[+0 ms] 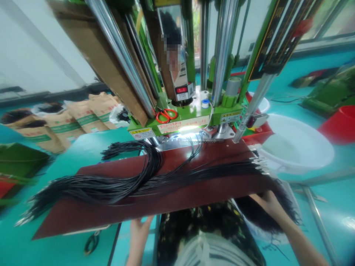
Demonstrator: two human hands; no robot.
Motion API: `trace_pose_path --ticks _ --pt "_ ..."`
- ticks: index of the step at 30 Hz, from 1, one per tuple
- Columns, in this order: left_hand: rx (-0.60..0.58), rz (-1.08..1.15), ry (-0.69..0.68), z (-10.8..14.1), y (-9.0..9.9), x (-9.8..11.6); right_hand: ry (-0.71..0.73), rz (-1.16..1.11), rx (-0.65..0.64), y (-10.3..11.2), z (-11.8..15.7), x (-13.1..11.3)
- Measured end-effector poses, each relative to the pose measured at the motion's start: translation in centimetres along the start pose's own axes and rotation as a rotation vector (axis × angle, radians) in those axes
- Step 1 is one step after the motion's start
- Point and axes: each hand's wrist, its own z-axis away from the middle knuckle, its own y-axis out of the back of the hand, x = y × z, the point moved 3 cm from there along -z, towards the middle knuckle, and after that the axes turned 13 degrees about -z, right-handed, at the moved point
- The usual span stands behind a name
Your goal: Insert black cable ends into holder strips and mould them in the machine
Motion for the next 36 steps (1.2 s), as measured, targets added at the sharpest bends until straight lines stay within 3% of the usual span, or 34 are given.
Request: trace_pose_path --ticks 2,6,8,9,11,13,16,19,22,28,31,36 --pt "-0.122 -0.084 -0.022 -0.4 1.1 0.4 0.011 0.021 -0.058 0.4 0.0 -0.2" --pt "-0.389 -0.500 -0.022 -0.5 5.1 1.9 0.015 0.101 -0.069 1.6 -0.1 0.2" --pt "-0.551 -0.568 -0.088 0.4 6.3 4.3 0.020 0.133 -0.066 1.8 -0.2 0.9" --pt "-0.631 -0.535 -0.186 1.0 6.4 6.1 0.027 0.147 -0.058 1.8 -0.2 1.2" --pt "-0.762 -0.443 -0.465 2.6 5.4 10.6 0.047 0.171 -0.032 1.7 -0.3 1.8" --pt "-0.791 -0.426 -0.746 3.8 3.0 15.1 0.068 0.186 -0.006 1.4 -0.4 2.1" --pt "-0.613 -0.485 -1.035 4.1 -2.2 20.6 0.090 0.182 0.002 1.1 -0.3 2.0" --pt "-0.493 -0.590 -1.118 3.3 -7.4 23.5 0.090 0.192 0.016 1.2 -0.1 1.6" --pt "-0.462 -0.738 -1.122 2.5 -10.4 24.8 0.082 0.223 0.002 1.2 0.1 1.0" --pt "-0.680 -0.782 -1.140 2.5 -11.3 25.6 0.083 0.324 -0.003 0.9 0.3 0.0" --pt "-0.716 -0.750 -1.187 2.6 -11.1 25.8 0.052 0.350 0.006 0.7 0.4 0.0" --pt "-0.731 -0.382 -1.103 1.0 -9.8 27.1 0.045 0.342 0.012 0.5 0.3 -0.1"
